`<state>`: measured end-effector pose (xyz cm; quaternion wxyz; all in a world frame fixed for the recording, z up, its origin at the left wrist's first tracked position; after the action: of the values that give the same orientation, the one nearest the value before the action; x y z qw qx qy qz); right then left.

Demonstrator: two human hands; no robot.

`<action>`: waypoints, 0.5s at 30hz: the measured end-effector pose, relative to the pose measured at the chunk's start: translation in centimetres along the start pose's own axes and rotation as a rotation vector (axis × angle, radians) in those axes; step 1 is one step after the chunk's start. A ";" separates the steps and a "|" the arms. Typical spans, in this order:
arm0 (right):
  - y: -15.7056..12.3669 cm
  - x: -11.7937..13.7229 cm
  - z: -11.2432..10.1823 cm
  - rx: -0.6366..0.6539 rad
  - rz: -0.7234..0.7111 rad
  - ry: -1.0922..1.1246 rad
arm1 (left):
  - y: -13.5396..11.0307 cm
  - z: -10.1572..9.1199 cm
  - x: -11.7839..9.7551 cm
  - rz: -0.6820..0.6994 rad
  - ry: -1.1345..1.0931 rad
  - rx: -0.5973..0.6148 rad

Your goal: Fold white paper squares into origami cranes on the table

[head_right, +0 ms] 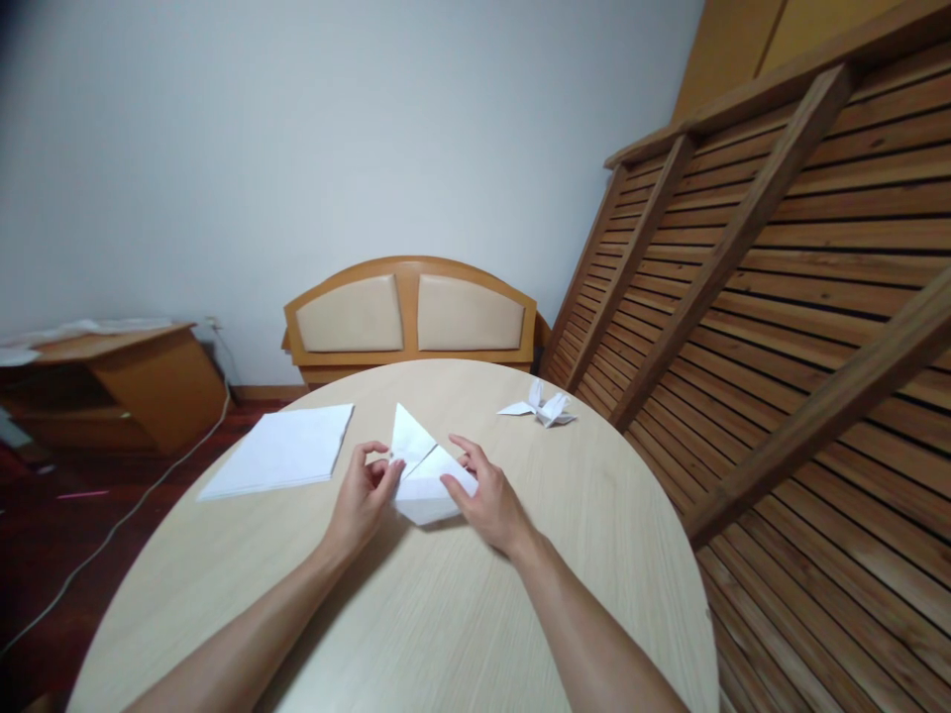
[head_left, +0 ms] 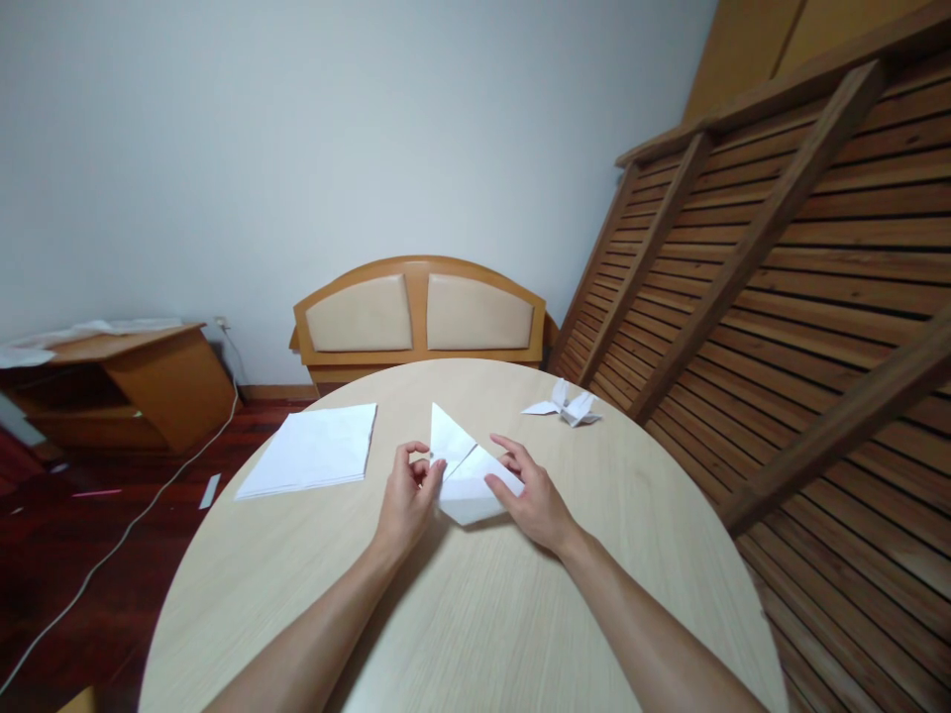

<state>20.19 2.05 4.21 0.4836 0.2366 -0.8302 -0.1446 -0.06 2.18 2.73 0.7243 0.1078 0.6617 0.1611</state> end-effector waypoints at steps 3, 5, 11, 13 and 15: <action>0.2 -0.3 0.1 -0.030 0.033 0.067 | 0.0 -0.1 -0.4 0.024 0.107 -0.008; 0.3 -0.5 0.0 -0.052 0.060 0.111 | 0.1 -0.1 -0.6 0.024 0.133 -0.008; 0.3 -0.7 -0.3 0.039 0.110 0.155 | 0.5 -0.4 0.3 -0.056 0.091 -0.019; 0.2 -0.7 -0.4 0.054 0.103 0.112 | 0.5 -0.5 0.7 -0.092 0.100 -0.015; 0.2 -0.8 -0.4 0.041 0.097 0.098 | 0.5 -0.6 0.8 -0.127 0.118 0.006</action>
<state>20.80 2.64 3.96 0.5252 0.2127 -0.8187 -0.0924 -0.67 2.90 2.09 0.6926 0.0584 0.7091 0.1189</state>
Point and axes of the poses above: each hand's wrist, its own y-axis towards the middle knuckle, its own z-axis out of the palm, x = y × z, the point moved 2 cm from there along y, towards the middle knuckle, and after that the axes turned 10 degrees about -y, right-handed, at the moved point
